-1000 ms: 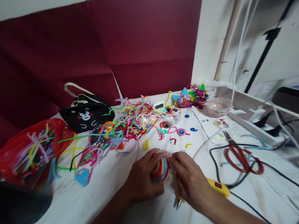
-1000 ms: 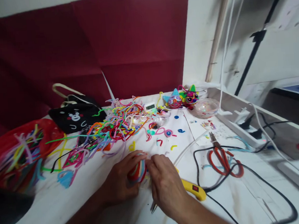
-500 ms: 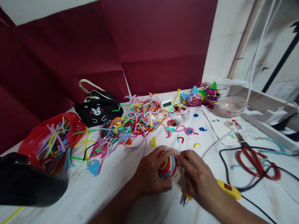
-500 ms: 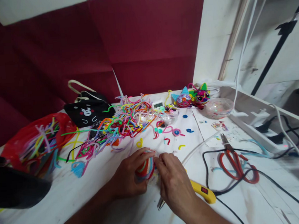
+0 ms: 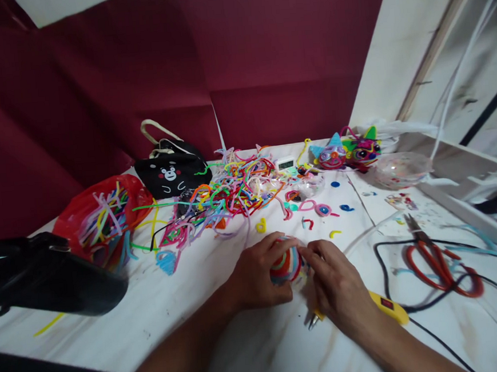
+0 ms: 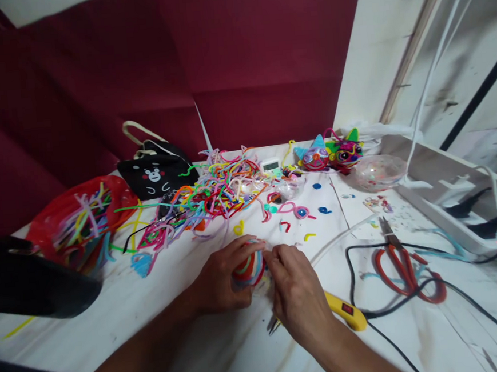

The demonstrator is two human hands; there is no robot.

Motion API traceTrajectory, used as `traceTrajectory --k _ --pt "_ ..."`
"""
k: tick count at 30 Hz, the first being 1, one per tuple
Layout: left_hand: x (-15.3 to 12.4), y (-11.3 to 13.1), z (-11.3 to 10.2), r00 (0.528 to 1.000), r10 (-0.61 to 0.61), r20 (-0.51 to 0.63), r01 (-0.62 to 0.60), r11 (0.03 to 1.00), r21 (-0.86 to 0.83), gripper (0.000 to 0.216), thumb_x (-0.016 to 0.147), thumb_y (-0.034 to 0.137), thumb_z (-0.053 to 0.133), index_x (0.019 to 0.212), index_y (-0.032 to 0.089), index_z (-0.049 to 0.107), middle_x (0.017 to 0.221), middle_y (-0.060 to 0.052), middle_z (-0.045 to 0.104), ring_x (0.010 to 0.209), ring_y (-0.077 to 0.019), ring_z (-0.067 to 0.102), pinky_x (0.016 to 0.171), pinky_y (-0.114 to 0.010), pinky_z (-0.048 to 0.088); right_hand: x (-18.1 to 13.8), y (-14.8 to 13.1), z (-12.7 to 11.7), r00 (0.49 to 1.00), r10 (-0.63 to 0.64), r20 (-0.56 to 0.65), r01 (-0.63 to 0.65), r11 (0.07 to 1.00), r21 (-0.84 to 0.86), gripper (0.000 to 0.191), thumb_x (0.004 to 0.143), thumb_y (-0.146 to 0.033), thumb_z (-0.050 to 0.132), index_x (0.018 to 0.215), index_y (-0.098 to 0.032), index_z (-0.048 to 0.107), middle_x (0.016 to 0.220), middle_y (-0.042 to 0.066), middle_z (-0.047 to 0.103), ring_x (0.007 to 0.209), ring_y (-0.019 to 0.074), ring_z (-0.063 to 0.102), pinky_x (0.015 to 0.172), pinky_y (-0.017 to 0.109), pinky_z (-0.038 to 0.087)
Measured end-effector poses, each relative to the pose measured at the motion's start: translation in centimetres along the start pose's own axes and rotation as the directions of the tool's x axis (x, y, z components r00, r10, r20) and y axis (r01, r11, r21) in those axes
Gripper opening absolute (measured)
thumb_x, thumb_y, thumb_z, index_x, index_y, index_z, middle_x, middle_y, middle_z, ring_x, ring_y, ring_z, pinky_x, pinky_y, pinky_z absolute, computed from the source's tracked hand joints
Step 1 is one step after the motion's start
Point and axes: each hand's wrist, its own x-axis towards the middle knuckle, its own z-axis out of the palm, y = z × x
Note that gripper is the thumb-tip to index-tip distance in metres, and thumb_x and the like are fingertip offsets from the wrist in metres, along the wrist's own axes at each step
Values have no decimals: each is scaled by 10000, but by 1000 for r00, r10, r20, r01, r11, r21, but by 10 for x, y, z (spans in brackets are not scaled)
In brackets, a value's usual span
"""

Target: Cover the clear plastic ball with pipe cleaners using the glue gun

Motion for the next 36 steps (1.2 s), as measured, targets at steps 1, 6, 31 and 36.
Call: traceTrajectory --k 1,6,31,36 --pt "0 0 0 1000 -5 4 5 1000 2 756 629 199 646 1370 253 503 1384 -95 573 1246 -265 604 1065 -393 507 0 0 -1 1000 6 5 -6 1000 -2 378 865 -3 416 1172 -141 589 942 111 556 840 234 518 673 395 517" --pt "0 -1 1 1000 -18 0 18 1000 7 755 643 199 638 1381 243 488 1413 -101 559 1275 -277 585 1096 -423 483 1 1 -2 998 55 28 -56 997 44 382 866 -3 411 1157 -147 614 933 99 552 847 226 514 703 399 506" --pt "4 -4 1 999 -29 24 29 999 25 715 679 224 641 1379 198 500 1425 -124 568 1302 -288 572 1098 -437 488 3 -1 -5 995 94 31 -94 995 21 440 778 25 435 1126 -155 636 933 95 556 869 240 547 722 386 508" --pt "3 -5 0 998 -35 47 34 999 21 717 689 234 649 1389 211 494 1445 -121 551 1318 -294 559 1101 -445 481 3 -1 -5 996 83 28 -84 996 22 443 800 25 423 1160 -141 620 927 93 556 849 232 544 708 384 507"
